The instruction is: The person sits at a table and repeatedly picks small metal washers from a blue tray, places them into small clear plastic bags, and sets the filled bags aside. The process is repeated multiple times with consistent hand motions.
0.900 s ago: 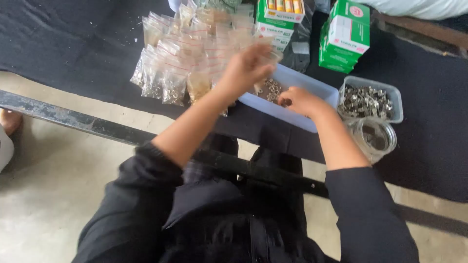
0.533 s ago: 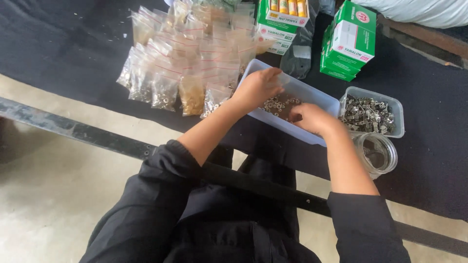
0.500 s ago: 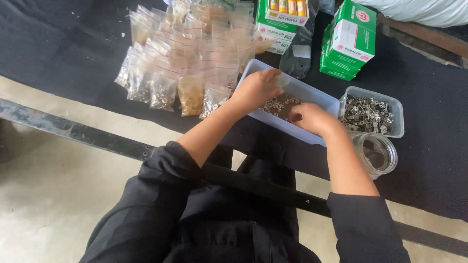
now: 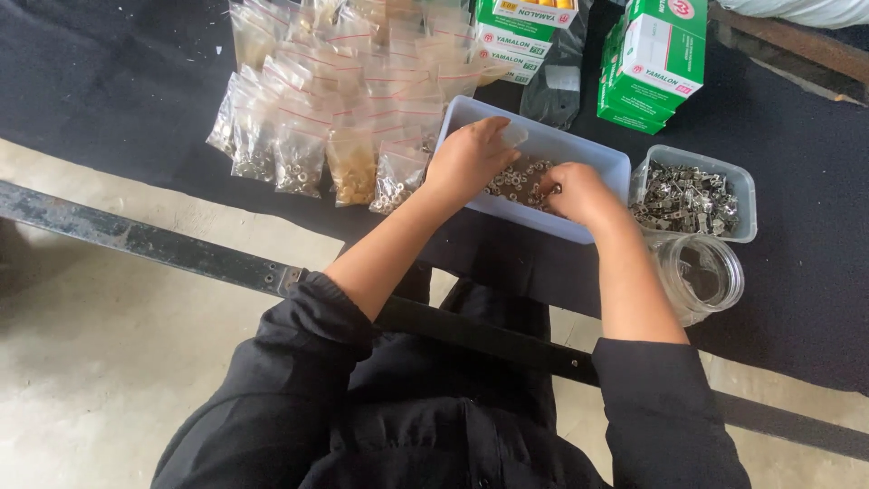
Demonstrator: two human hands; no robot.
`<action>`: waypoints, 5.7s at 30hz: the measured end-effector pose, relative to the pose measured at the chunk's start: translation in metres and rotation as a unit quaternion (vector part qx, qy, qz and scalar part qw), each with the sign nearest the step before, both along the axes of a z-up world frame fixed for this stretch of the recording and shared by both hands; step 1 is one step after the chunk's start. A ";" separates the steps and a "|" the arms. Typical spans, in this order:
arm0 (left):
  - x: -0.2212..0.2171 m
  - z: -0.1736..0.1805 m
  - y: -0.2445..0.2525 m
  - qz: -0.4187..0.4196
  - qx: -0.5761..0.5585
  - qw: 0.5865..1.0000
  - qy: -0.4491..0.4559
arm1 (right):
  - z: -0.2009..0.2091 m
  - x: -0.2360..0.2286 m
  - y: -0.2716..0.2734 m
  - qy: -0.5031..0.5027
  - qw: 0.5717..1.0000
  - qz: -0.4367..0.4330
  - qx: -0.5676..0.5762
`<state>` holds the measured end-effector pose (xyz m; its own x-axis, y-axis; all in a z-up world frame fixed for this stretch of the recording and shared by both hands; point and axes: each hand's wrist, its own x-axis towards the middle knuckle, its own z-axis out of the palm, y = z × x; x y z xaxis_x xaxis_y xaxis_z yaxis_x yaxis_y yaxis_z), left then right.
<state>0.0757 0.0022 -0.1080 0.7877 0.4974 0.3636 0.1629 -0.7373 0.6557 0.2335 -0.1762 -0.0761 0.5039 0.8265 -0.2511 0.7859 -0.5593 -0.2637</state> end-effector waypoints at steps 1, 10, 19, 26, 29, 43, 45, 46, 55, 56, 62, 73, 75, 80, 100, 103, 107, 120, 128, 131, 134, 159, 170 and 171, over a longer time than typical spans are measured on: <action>-0.005 0.006 0.001 0.000 0.000 1.000 0.000 | 0.003 -0.003 -0.001 0.000 1.000 0.000 0.000; 0.008 -0.002 -0.004 -0.037 -0.008 0.999 -0.007 | 0.000 0.001 -0.021 0.271 0.914 -0.188 0.235; 0.002 0.006 -0.006 -0.057 0.059 0.996 0.028 | -0.004 0.015 -0.021 0.546 0.693 -0.263 0.389; -0.004 0.014 -0.006 -0.084 0.044 0.995 0.040 | -0.009 0.008 -0.018 0.535 0.701 -0.251 0.399; -0.001 0.013 -0.005 -0.083 0.050 0.994 0.045 | -0.004 0.008 -0.016 0.477 0.753 -0.228 0.391; -0.009 0.020 -0.006 -0.100 0.033 0.994 0.041 | 0.004 0.028 -0.012 0.583 0.671 -0.283 0.361; -0.009 0.020 -0.007 -0.097 0.043 0.994 0.025 | 0.008 0.023 -0.008 0.586 0.668 -0.268 0.374; -0.009 0.019 -0.006 -0.097 0.042 0.994 0.025 | 0.010 0.021 -0.005 0.585 0.668 -0.269 0.373; -0.007 0.016 -0.005 -0.097 0.031 0.995 0.010 | 0.049 -0.015 0.025 0.456 0.793 -0.163 0.369; -0.008 0.017 -0.004 -0.100 0.033 0.994 0.011 | 0.048 -0.016 0.028 0.419 0.816 -0.151 0.370; -0.007 0.013 -0.004 -0.090 0.056 0.994 0.011 | 0.036 -0.014 0.036 0.350 0.856 -0.119 0.362; -0.007 0.014 -0.007 -0.078 0.057 0.995 0.018 | 0.043 -0.024 0.040 0.265 0.906 -0.099 0.315; -0.007 0.012 -0.006 -0.072 0.051 0.996 0.017 | 0.043 -0.025 0.044 0.261 0.907 -0.111 0.312; -0.006 0.009 -0.005 -0.075 0.046 0.996 0.016 | 0.051 -0.035 0.047 0.276 0.897 -0.125 0.323; 0.002 -0.004 -0.005 -0.069 0.058 0.996 0.014 | 0.093 -0.094 0.048 0.388 0.860 -0.119 0.309; 0.001 -0.002 -0.004 -0.067 0.059 0.996 0.010 | 0.091 -0.097 0.049 0.409 0.850 -0.120 0.310; 0.002 -0.002 -0.002 -0.078 0.061 0.995 0.015 | 0.087 -0.097 0.051 0.441 0.837 -0.091 0.311; 0.004 -0.004 -0.005 -0.051 0.053 0.997 -0.001 | 0.049 -0.047 0.039 0.380 0.801 -0.067 0.458; 0.005 -0.008 0.000 0.013 -0.045 0.995 -0.085 | -0.016 -0.004 0.035 0.101 0.978 0.005 0.181; 0.002 -0.001 0.002 0.037 -0.140 0.977 -0.155 | -0.015 -0.018 0.045 0.028 0.994 0.015 0.109; -0.008 0.014 0.004 -0.002 -0.256 0.938 -0.234 | -0.007 -0.030 0.053 -0.023 0.999 0.029 0.031; -0.030 0.064 0.017 -0.204 -0.472 0.828 -0.225 | 0.014 -0.027 0.029 0.190 0.976 -0.089 0.062; -0.008 0.036 -0.004 -0.068 -0.250 0.963 -0.078 | -0.005 0.015 -0.014 0.621 0.663 -0.210 0.362; -0.008 0.033 -0.003 -0.067 -0.230 0.967 -0.082 | -0.008 0.017 -0.015 0.671 0.611 -0.195 0.371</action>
